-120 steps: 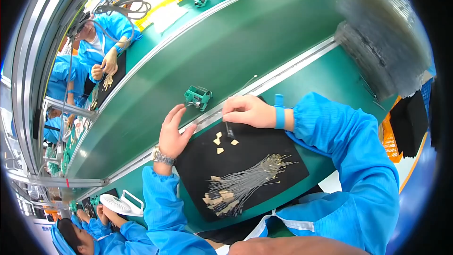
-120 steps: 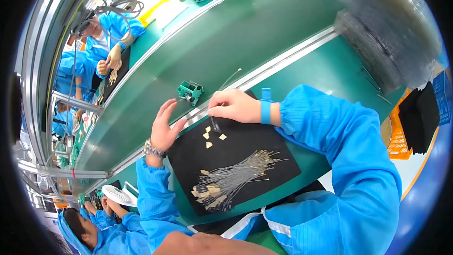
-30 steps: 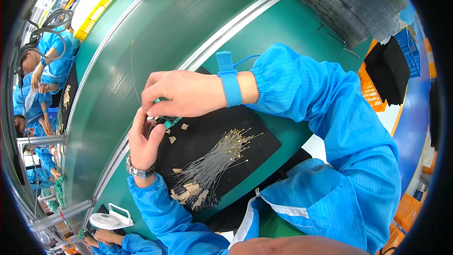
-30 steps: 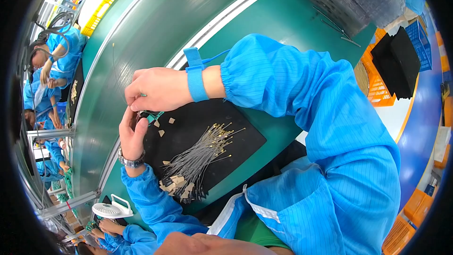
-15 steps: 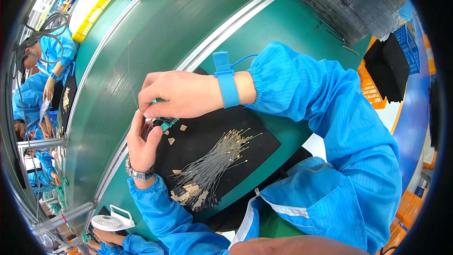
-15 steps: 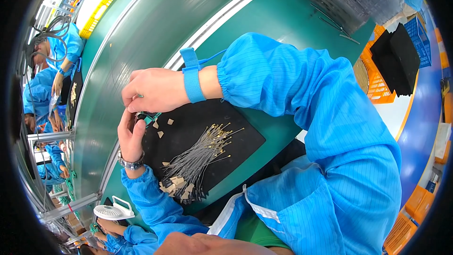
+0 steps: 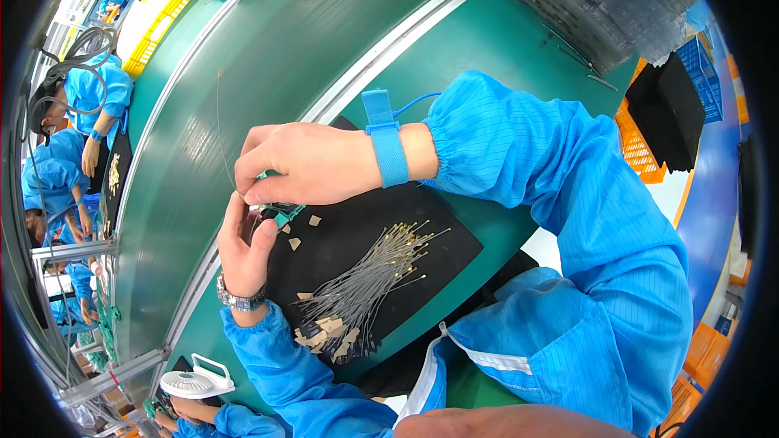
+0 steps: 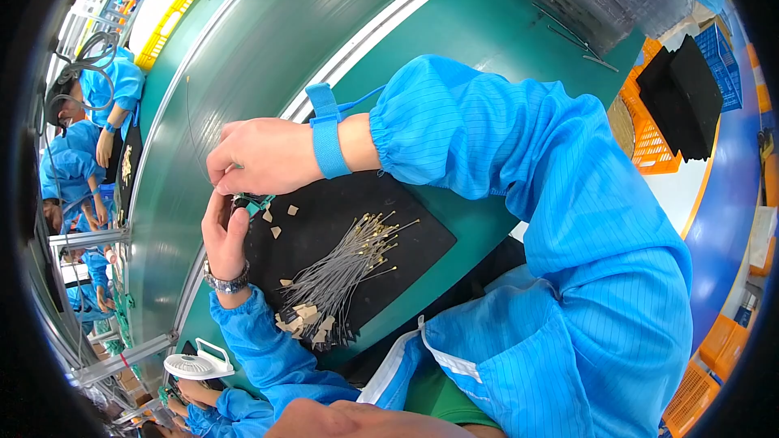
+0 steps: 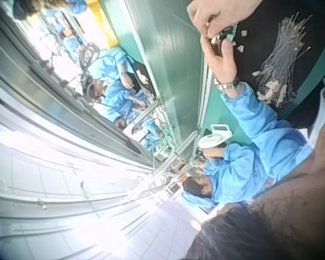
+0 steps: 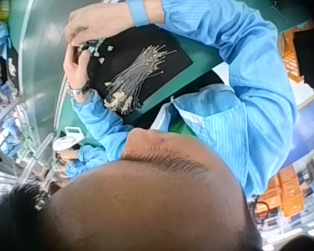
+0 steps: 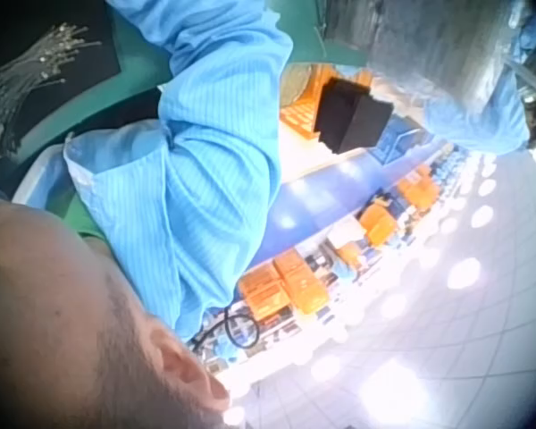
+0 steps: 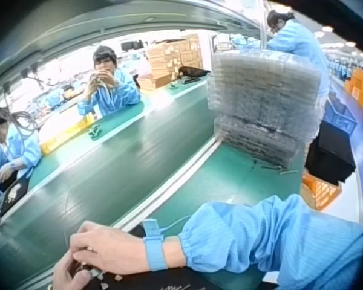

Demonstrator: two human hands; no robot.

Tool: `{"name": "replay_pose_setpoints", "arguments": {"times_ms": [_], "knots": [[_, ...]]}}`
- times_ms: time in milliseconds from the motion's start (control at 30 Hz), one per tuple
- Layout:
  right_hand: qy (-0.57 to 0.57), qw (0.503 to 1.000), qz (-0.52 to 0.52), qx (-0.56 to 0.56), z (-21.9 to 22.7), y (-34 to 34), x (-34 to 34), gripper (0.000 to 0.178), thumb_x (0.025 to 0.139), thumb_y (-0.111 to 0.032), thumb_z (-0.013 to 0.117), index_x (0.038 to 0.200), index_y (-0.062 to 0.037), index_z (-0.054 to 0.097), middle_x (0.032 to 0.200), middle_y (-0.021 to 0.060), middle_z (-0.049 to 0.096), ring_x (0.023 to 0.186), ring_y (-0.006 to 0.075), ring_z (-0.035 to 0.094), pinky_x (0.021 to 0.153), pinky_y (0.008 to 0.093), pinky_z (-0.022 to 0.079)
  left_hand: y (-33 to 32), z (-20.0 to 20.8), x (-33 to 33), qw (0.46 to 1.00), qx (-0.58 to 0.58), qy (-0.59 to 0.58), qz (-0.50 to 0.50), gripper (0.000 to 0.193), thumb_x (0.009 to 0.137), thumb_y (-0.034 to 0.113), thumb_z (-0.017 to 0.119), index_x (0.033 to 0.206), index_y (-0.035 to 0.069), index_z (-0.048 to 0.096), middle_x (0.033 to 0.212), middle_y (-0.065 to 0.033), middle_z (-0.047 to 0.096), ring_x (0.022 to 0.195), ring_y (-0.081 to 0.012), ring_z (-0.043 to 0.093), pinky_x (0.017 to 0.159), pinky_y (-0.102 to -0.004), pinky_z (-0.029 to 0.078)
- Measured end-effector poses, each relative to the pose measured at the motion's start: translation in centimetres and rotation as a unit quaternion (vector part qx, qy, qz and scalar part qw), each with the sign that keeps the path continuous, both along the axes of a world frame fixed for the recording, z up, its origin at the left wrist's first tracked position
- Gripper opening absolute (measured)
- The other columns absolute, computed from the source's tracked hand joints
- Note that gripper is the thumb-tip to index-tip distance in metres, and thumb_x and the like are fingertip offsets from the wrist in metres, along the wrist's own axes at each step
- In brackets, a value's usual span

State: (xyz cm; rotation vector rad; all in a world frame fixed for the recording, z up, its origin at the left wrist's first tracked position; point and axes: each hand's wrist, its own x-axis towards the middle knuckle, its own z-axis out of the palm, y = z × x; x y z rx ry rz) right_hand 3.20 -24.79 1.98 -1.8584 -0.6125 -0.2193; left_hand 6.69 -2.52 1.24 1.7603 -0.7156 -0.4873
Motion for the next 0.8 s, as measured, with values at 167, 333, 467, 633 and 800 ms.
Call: {"name": "replay_pose_setpoints", "arguments": {"times_ms": [167, 333, 467, 633, 800], "knots": [[0.008, 1.000, -0.007, -0.001, -0.09, -0.02, -0.02, 0.020, 0.091, -0.023, 0.063, 0.099, -0.0053, 0.069, 0.110, 0.0167, 0.061, 0.095, 0.0312, 0.063, 0.083, 0.0385, 0.051, -0.04, 0.01, -0.03, 1.000, 0.000, 0.001, 0.002, 0.066, 0.088, 0.031, 0.070, 0.136, -0.006, 0.043, 0.116, -0.0065, 0.056, 0.099, -0.0124, 0.055, 0.084, -0.0263, 0.047], [0.002, 1.000, -0.011, 0.016, -0.38, 0.13, -0.02, 0.021, 0.091, -0.026, 0.062, 0.098, -0.0078, 0.069, 0.096, 0.0157, 0.061, 0.093, 0.0309, 0.061, 0.082, 0.0386, 0.049, 0.03, 0.08, -0.08, 1.000, 0.007, -0.004, 0.002, 0.066, 0.088, 0.033, 0.071, 0.134, -0.006, 0.044, 0.112, -0.0060, 0.056, 0.096, -0.0116, 0.055, 0.083, -0.0258, 0.047], [0.006, 1.000, -0.014, 0.010, -0.27, 0.10, -0.16, 0.021, 0.091, -0.026, 0.061, 0.098, -0.0077, 0.070, 0.096, 0.0155, 0.062, 0.093, 0.0309, 0.061, 0.081, 0.0387, 0.049, -0.16, 0.20, -0.22, 1.000, 0.010, -0.002, -0.002, 0.064, 0.088, 0.032, 0.071, 0.133, -0.006, 0.045, 0.109, -0.0053, 0.056, 0.093, -0.0106, 0.055, 0.081, -0.0253, 0.047], [-0.001, 1.000, -0.013, 0.009, -0.20, 0.08, -0.18, 0.021, 0.090, -0.026, 0.062, 0.097, -0.0076, 0.070, 0.095, 0.0152, 0.062, 0.093, 0.0306, 0.061, 0.081, 0.0384, 0.050, 0.02, -0.10, 0.04, 1.000, 0.005, -0.007, -0.007, 0.064, 0.089, 0.031, 0.070, 0.134, -0.006, 0.044, 0.111, -0.0058, 0.056, 0.094, -0.0109, 0.055, 0.081, -0.0257, 0.048], [0.007, 1.000, -0.017, -0.004, 0.07, 0.05, -0.20, 0.018, 0.090, -0.023, 0.065, 0.097, -0.0068, 0.070, 0.108, 0.0155, 0.061, 0.091, 0.0309, 0.064, 0.082, 0.0379, 0.052, 0.07, 0.03, -0.01, 1.000, 0.007, 0.001, -0.006, 0.068, 0.089, 0.032, 0.070, 0.138, -0.006, 0.042, 0.116, -0.0074, 0.056, 0.099, -0.0133, 0.056, 0.085, -0.0273, 0.048]]}}
